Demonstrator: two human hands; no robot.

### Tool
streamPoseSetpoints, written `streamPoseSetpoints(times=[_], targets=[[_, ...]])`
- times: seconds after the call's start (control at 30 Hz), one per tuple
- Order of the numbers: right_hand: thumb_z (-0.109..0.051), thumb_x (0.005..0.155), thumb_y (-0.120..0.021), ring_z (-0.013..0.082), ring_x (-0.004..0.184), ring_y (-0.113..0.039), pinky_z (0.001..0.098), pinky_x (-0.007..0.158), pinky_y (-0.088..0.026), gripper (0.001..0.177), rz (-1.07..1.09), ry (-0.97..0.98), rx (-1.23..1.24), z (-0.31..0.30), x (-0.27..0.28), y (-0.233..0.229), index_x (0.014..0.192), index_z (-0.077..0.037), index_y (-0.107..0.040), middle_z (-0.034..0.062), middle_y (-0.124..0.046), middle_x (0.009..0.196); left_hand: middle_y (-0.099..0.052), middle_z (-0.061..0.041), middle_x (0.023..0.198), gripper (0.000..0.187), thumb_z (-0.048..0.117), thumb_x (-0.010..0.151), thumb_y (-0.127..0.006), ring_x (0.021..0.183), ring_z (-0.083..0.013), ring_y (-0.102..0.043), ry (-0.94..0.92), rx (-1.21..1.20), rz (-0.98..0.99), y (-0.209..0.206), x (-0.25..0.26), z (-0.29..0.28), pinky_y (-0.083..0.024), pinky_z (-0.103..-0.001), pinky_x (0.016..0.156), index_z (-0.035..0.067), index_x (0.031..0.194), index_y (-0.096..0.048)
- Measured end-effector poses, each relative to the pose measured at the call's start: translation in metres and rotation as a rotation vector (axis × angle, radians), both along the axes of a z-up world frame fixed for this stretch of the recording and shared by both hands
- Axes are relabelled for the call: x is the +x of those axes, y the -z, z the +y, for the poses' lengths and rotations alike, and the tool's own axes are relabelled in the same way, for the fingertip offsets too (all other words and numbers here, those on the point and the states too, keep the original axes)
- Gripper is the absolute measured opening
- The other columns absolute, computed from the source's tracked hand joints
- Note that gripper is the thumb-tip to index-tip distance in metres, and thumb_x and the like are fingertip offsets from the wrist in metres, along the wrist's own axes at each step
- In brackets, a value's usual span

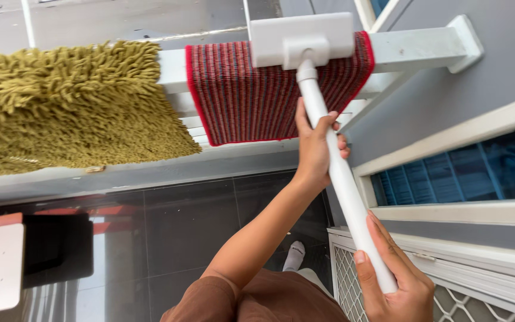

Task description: The person uses a vacuum cleaner attachment to clean several mats hanging on a railing, moving the tool across the surface of each mat one by one.

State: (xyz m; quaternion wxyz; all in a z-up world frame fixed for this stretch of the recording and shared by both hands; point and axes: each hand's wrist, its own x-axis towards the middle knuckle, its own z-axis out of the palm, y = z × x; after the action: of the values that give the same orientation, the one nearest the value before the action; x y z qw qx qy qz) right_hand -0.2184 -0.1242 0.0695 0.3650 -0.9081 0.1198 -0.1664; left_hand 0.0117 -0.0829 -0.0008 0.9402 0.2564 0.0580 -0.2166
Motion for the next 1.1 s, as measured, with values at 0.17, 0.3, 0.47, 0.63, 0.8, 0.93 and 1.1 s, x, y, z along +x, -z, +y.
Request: streamPoseSetpoints(times=[0.17,0.3,0.47,0.63,0.8,0.93,1.1], targets=[[-0.011,0.088,-0.068,0.0317,0.129,-0.066,0.0387,0.101,-0.053,0.05,-0.018,-0.21,0.009,0.029,0.023,0.002,0.136,-0.001,-0.062,0.0205,-0.066,0.138,-0.05,-0.005,0.085,0.091,0.014,0.094,-0.058,0.051,-0.0108,-0.05,-0.223,0.048,-0.03,0.005,0.009,0.078,-0.045,-0.024,0.039,0.041,0.162,-0.004],[-0.01,0.09,-0.068,0.0349,0.129,-0.065,0.0397,0.101,-0.054,0.048,-0.006,-0.324,0.051,0.053,0.036,0.007,0.137,0.0,-0.062,0.0219,-0.065,0.139,-0.05,-0.005,0.086,0.091,0.015,0.095,-0.058,0.053,-0.0103,-0.05,-0.321,0.073,-0.016,0.004,0.011,0.127,-0.045,-0.025,0.041,0.04,0.163,-0.002],[-0.011,0.089,-0.069,0.0347,0.129,-0.064,0.0401,0.099,-0.054,0.05,0.004,-0.326,0.066,0.06,0.04,0.01,0.137,0.0,-0.061,0.0215,-0.065,0.14,-0.05,-0.005,0.086,0.091,0.017,0.095,-0.058,0.052,-0.0108,-0.05,-0.323,0.125,-0.006,0.002,0.011,0.137,-0.045,-0.025,0.042,0.04,0.162,-0.001],[-0.011,0.092,-0.066,0.0344,0.131,-0.063,0.0407,0.102,-0.053,0.049,-0.032,-0.235,0.069,0.049,0.029,0.009,0.139,0.001,-0.059,0.0224,-0.064,0.141,-0.05,-0.006,0.084,0.091,0.017,0.094,-0.057,0.051,-0.0114,-0.051,-0.214,0.159,-0.036,0.003,0.015,0.103,-0.046,-0.026,0.04,0.041,0.161,-0.002],[-0.013,0.091,-0.066,0.0329,0.129,-0.064,0.0393,0.099,-0.054,0.05,-0.008,-0.045,-0.016,0.029,0.014,0.007,0.14,0.0,-0.059,0.023,-0.065,0.139,-0.05,-0.005,0.085,0.089,0.016,0.094,-0.056,0.051,-0.0112,-0.052,-0.042,0.133,-0.052,0.006,0.012,0.04,-0.048,-0.026,0.04,0.041,0.161,-0.003],[-0.012,0.092,-0.066,0.0342,0.128,-0.065,0.0394,0.098,-0.053,0.051,-0.026,0.068,-0.067,0.013,0.009,0.014,0.141,0.001,-0.058,0.0249,-0.064,0.138,-0.05,-0.006,0.085,0.092,0.015,0.093,-0.056,0.051,-0.0114,-0.053,0.117,0.135,-0.07,0.008,0.013,-0.011,-0.048,-0.027,0.039,0.041,0.161,0.0],[-0.012,0.097,-0.063,0.0373,0.129,-0.064,0.0401,0.1,-0.053,0.053,-0.067,0.114,-0.091,0.0,0.009,0.036,0.147,0.001,-0.052,0.0272,-0.063,0.14,-0.051,-0.006,0.081,0.093,0.015,0.092,-0.057,0.047,-0.0107,-0.053,0.208,0.191,-0.12,0.015,0.015,-0.051,-0.047,-0.026,0.037,0.039,0.162,-0.001]])
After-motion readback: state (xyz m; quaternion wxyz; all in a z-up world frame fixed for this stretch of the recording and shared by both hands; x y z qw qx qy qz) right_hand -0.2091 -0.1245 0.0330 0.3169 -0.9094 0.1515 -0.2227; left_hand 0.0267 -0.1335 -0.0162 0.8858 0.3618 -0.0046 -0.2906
